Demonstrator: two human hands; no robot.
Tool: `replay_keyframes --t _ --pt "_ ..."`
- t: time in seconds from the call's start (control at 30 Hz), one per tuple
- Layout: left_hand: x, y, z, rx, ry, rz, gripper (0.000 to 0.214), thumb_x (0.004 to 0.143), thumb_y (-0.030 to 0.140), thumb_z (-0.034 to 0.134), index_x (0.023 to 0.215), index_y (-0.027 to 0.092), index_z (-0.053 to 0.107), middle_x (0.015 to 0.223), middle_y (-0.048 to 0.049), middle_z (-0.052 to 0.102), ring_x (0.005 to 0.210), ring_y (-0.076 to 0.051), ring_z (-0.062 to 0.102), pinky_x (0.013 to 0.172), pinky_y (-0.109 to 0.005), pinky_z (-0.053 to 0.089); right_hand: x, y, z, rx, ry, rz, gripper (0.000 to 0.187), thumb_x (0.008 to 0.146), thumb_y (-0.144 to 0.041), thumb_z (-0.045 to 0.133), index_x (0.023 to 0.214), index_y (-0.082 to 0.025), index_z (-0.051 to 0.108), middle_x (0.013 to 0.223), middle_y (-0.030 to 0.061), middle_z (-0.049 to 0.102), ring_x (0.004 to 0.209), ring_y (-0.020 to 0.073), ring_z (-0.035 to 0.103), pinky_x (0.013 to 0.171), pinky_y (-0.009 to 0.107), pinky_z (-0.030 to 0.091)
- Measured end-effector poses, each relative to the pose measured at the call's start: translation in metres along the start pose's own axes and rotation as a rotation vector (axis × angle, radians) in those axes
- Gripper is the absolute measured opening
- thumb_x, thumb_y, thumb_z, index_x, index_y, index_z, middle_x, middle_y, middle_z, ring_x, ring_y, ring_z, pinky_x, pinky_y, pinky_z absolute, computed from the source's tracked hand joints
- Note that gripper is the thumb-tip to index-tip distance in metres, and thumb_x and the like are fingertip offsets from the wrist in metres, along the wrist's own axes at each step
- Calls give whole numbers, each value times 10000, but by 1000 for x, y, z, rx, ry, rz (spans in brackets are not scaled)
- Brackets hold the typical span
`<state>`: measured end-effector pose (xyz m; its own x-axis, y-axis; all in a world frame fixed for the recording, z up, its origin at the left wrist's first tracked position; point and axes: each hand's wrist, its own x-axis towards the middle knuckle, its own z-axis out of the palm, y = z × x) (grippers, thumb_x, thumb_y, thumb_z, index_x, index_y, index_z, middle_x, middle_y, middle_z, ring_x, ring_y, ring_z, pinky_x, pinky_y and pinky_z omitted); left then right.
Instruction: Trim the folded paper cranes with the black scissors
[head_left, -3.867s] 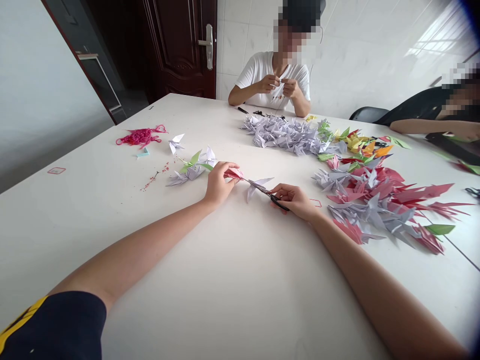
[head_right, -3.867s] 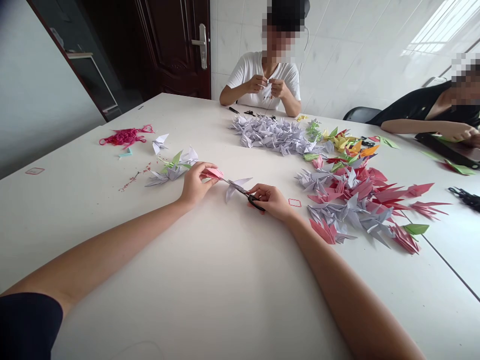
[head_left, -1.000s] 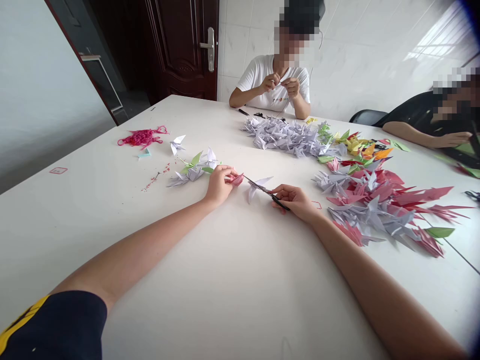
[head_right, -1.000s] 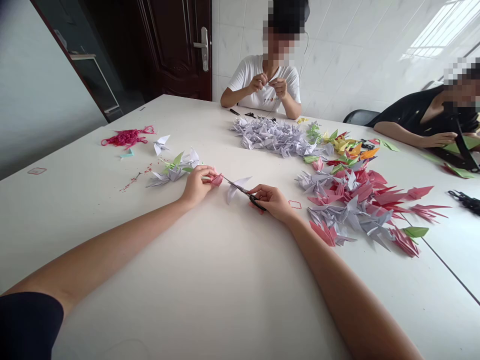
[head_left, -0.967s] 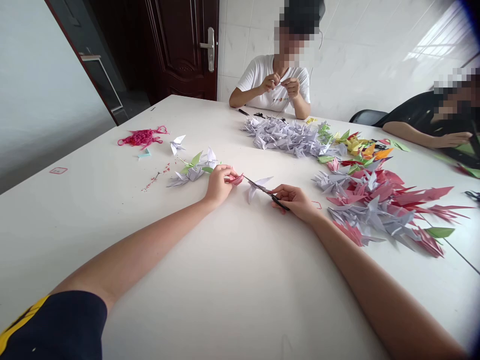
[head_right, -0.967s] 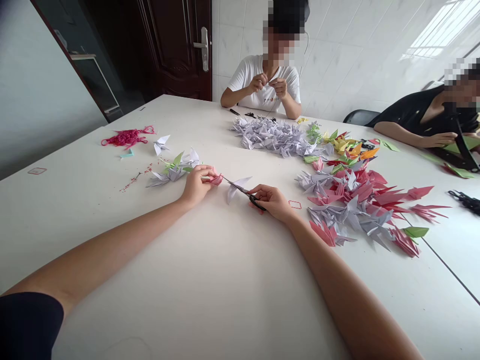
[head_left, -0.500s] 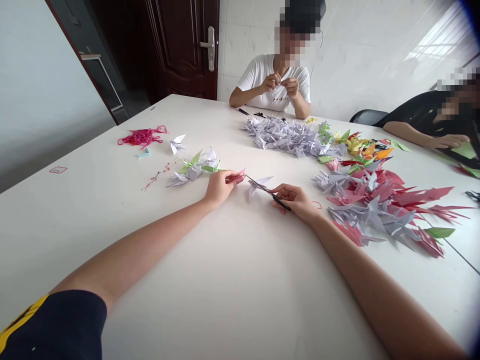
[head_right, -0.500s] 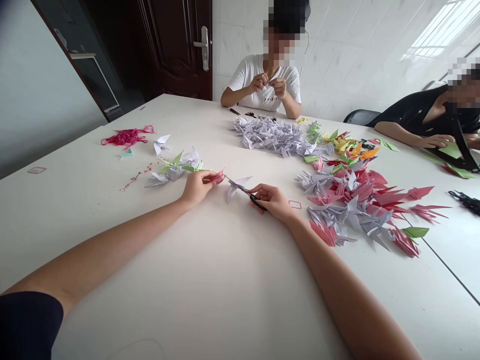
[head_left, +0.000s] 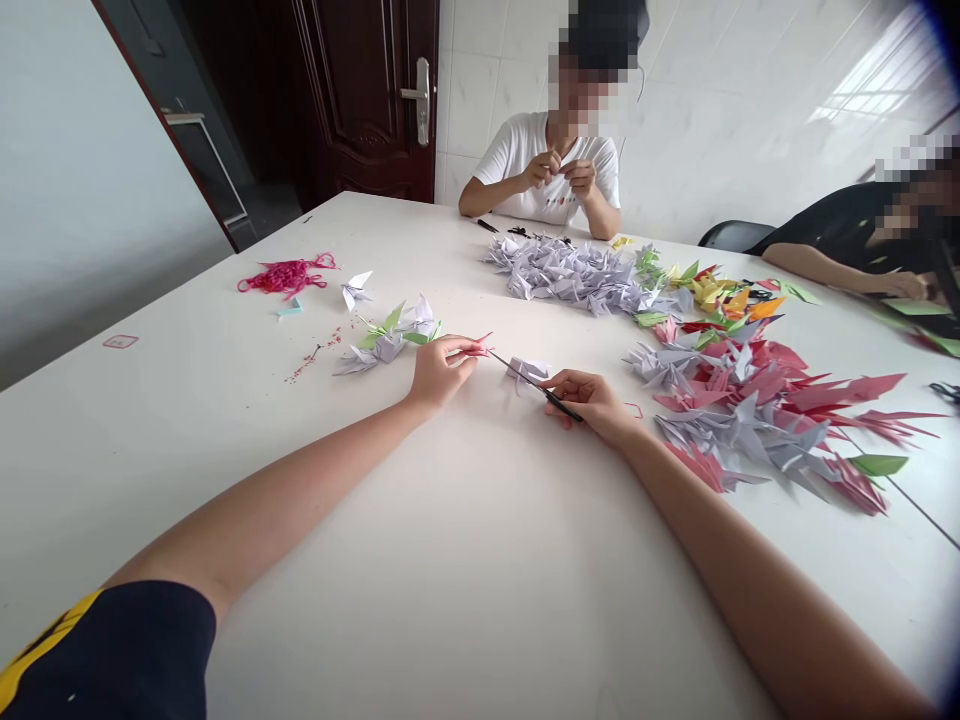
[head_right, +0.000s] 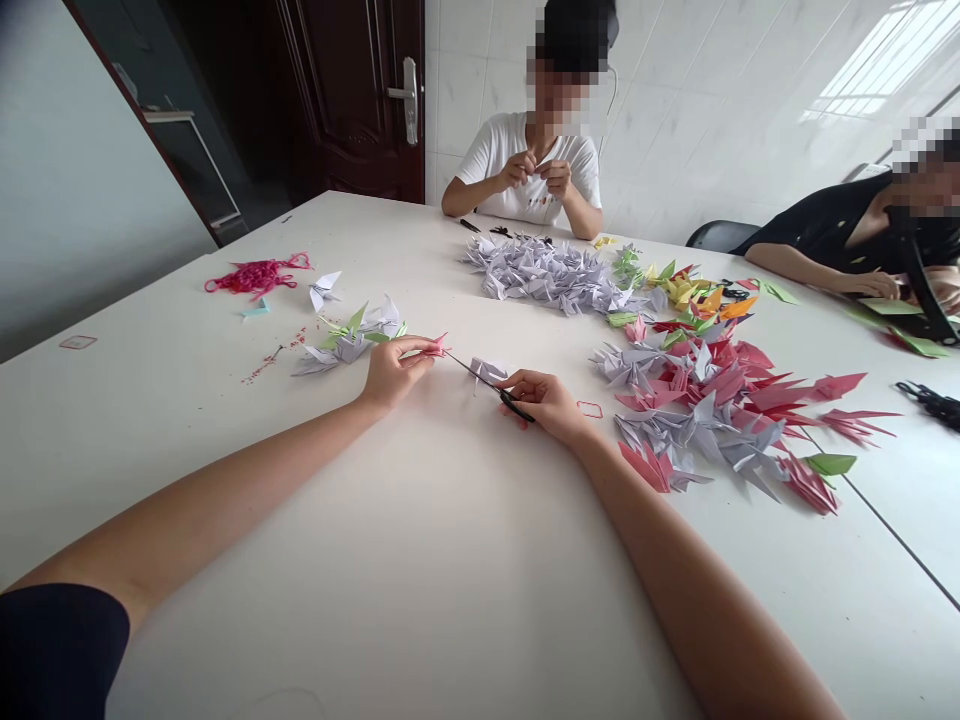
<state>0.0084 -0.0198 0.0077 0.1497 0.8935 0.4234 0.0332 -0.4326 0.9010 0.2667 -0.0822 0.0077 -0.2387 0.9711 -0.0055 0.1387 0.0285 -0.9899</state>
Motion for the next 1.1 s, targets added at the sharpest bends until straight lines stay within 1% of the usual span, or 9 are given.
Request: replay_keyframes --t 0.07,0.13,0.33,0.43,0.67,0.8,0.87,1.0,1.1 --pt "0 0 0 -18 12 -9 144 730 169 706 856 139 768 983 -96 754 914 -203 721 944 -398 598 0 0 0 -10 -10 2 366 667 -337 856 966 -178 719 652 -7 675 462 102 549 451 238 417" --pt "0 -1 1 -15 25 -15 163 716 201 736 862 139 768 973 -94 748 887 -195 714 939 -396 597 0 1 0 -13 -13 5 366 664 -341 859 960 -177 718 666 -1 683 463 102 549 452 240 417" --pt "1 0 -1 -23 39 -43 186 749 213 705 905 138 773 1018 -105 753 984 -225 715 955 -394 584 -1 3 -2 5 -8 -13 352 679 -327 852 974 -181 727 646 -1 684 465 101 542 463 237 429" --pt "1 4 -1 -10 56 -60 178 764 241 715 899 145 779 995 -106 767 998 -240 717 956 -402 577 -2 2 -2 34 -2 -35 346 668 -336 854 953 -180 734 648 11 690 472 105 535 451 238 436" --pt "-1 16 1 58 23 -57 251 766 393 782 871 165 800 966 -94 783 977 -254 719 900 -365 579 -2 -1 0 49 38 -44 367 674 -392 848 958 -193 728 704 28 708 488 117 540 451 256 449" --pt "-1 13 0 103 -14 -16 292 810 467 734 815 181 797 881 -65 784 888 -231 725 830 -324 583 0 2 -2 18 67 -40 393 702 -433 833 986 -192 708 726 31 716 477 111 538 435 246 414" --pt "0 8 0 126 -22 -3 288 822 459 720 819 181 795 884 -68 784 869 -226 726 819 -325 585 1 5 -3 9 77 -42 393 720 -437 823 1004 -194 699 737 29 721 475 107 545 429 237 393" --pt "0 0 0 90 -45 10 235 839 378 703 917 177 796 1015 -98 781 928 -230 734 861 -350 583 2 8 -5 21 108 -39 384 737 -436 815 1015 -199 693 752 20 720 474 98 552 424 224 369" --pt "1 -3 0 80 -42 13 206 848 326 689 935 169 791 1000 -99 783 909 -222 737 861 -353 583 2 6 -3 31 109 -35 377 727 -429 824 1000 -198 702 740 16 715 473 93 543 433 226 389"
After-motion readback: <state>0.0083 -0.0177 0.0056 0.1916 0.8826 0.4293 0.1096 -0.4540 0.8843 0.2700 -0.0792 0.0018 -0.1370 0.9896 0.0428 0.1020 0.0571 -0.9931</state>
